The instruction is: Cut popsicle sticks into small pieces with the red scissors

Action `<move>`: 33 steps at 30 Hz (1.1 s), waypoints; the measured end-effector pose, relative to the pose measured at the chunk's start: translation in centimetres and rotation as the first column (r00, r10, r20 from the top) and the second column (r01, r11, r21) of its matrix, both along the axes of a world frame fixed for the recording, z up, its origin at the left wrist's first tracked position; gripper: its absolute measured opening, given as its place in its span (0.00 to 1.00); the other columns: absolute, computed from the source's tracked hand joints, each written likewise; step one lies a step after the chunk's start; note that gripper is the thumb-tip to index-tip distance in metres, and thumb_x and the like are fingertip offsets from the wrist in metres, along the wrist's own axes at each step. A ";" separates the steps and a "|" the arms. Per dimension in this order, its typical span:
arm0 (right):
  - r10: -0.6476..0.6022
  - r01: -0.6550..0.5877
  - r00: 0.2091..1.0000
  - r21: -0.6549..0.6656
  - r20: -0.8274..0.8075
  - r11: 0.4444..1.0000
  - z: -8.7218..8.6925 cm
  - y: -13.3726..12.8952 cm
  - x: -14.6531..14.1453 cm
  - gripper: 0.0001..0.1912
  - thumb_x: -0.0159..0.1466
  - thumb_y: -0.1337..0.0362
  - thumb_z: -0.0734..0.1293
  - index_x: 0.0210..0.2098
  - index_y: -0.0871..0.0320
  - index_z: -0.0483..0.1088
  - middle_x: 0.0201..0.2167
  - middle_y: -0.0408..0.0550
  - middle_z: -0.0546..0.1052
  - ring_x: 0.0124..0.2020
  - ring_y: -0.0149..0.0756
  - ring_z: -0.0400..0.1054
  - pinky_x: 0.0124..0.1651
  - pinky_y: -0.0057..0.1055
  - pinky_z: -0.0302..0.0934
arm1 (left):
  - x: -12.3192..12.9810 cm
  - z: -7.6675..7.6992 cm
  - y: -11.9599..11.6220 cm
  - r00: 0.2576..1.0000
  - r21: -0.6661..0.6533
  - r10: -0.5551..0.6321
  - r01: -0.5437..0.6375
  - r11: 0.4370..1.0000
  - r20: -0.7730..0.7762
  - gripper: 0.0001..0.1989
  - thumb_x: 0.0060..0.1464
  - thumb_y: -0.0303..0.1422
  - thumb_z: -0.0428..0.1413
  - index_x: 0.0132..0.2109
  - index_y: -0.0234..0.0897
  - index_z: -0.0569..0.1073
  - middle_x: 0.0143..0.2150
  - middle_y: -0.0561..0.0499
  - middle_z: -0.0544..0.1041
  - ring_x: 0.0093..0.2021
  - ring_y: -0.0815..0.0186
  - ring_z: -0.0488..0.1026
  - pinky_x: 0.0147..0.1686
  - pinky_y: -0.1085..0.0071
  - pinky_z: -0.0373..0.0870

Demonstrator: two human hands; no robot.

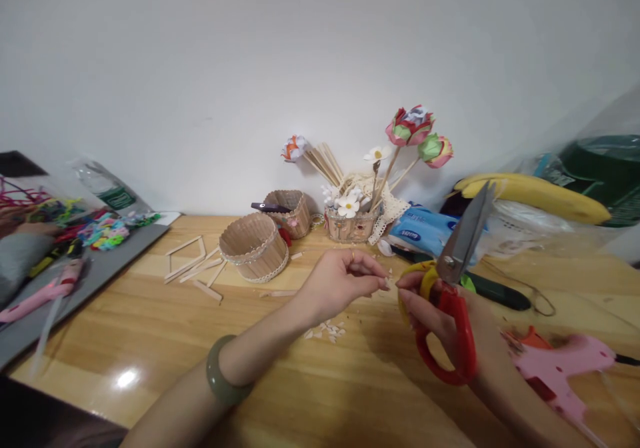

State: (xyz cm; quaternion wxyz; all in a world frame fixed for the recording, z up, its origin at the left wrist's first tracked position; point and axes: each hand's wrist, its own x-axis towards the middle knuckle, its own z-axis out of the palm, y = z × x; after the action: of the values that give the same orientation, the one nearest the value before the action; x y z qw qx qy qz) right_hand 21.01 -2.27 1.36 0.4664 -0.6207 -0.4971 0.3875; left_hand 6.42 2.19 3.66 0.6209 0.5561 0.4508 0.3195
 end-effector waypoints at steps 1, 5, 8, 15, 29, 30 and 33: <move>-0.014 0.014 1.000 0.004 -0.005 1.000 -0.1 0.1 0.2 0.11 0.44 0.55 0.66 0.21 0.56 0.66 0.12 0.39 0.65 0.14 0.30 0.58 0.17 0.27 0.53 | -0.3 -0.1 0.3 1.000 0.026 -0.007 0.007 1.000 -0.024 0.03 0.41 0.22 0.57 0.24 0.32 0.71 0.22 0.55 0.72 0.23 0.75 0.66 0.28 0.77 0.63; -0.048 0.049 0.999 0.043 -0.025 0.998 -0.8 0.3 1.4 0.12 0.48 0.53 0.65 0.23 0.55 0.64 0.14 0.39 0.66 0.18 0.32 0.61 0.22 0.28 0.55 | -1.7 -0.8 2.1 0.988 0.157 -0.037 0.061 0.986 -0.152 0.02 0.41 0.23 0.57 0.26 0.32 0.72 0.22 0.56 0.72 0.24 0.74 0.66 0.28 0.77 0.62; -0.064 0.065 0.998 0.083 -0.020 0.994 -1.3 0.3 2.0 0.13 0.52 0.51 0.65 0.23 0.55 0.64 0.15 0.39 0.67 0.20 0.33 0.61 0.24 0.29 0.55 | -2.8 -1.5 3.5 0.968 0.222 -0.028 0.084 0.971 -0.248 0.01 0.42 0.24 0.56 0.26 0.31 0.72 0.22 0.56 0.70 0.25 0.74 0.65 0.29 0.76 0.61; -0.148 0.147 0.989 0.062 0.008 0.987 -1.1 0.2 1.7 0.13 0.47 0.52 0.65 0.22 0.55 0.65 0.14 0.40 0.66 0.19 0.35 0.61 0.22 0.30 0.56 | -3.8 -3.3 5.2 0.929 0.231 -0.060 0.153 0.961 -0.365 0.04 0.43 0.26 0.55 0.30 0.31 0.74 0.26 0.53 0.73 0.28 0.71 0.67 0.31 0.74 0.63; -0.194 0.204 0.973 -0.072 0.128 0.976 -1.4 0.4 2.1 0.14 0.45 0.50 0.63 0.17 0.54 0.63 0.11 0.42 0.66 0.18 0.36 0.61 0.23 0.32 0.54 | -2.1 -4.0 4.7 0.984 0.021 -0.022 0.027 0.999 -0.175 0.05 0.40 0.24 0.57 0.29 0.32 0.75 0.26 0.53 0.76 0.27 0.73 0.70 0.33 0.75 0.65; -0.208 0.219 0.969 -0.078 0.131 0.973 -1.4 0.3 2.1 0.14 0.44 0.50 0.62 0.17 0.54 0.63 0.11 0.42 0.66 0.18 0.37 0.61 0.23 0.33 0.54 | -1.9 -3.9 4.6 0.986 0.006 -0.008 0.009 1.000 -0.166 0.04 0.40 0.24 0.57 0.28 0.32 0.75 0.26 0.53 0.76 0.27 0.73 0.70 0.34 0.75 0.65; -0.236 0.240 0.969 -0.049 0.071 0.970 -1.6 -0.1 2.6 0.14 0.45 0.49 0.63 0.17 0.53 0.63 0.13 0.42 0.65 0.18 0.36 0.60 0.21 0.31 0.54 | -1.5 -4.1 4.3 0.993 -0.028 0.007 -0.011 1.000 -0.121 0.03 0.40 0.23 0.59 0.27 0.31 0.74 0.25 0.54 0.75 0.27 0.73 0.70 0.34 0.75 0.65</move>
State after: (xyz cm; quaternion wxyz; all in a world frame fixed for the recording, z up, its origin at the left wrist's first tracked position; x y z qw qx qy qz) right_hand 23.57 -2.41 -0.27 0.4754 -0.7011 -0.4224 0.3227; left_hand 4.95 6.47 -0.48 0.5988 0.5635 0.4945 0.2817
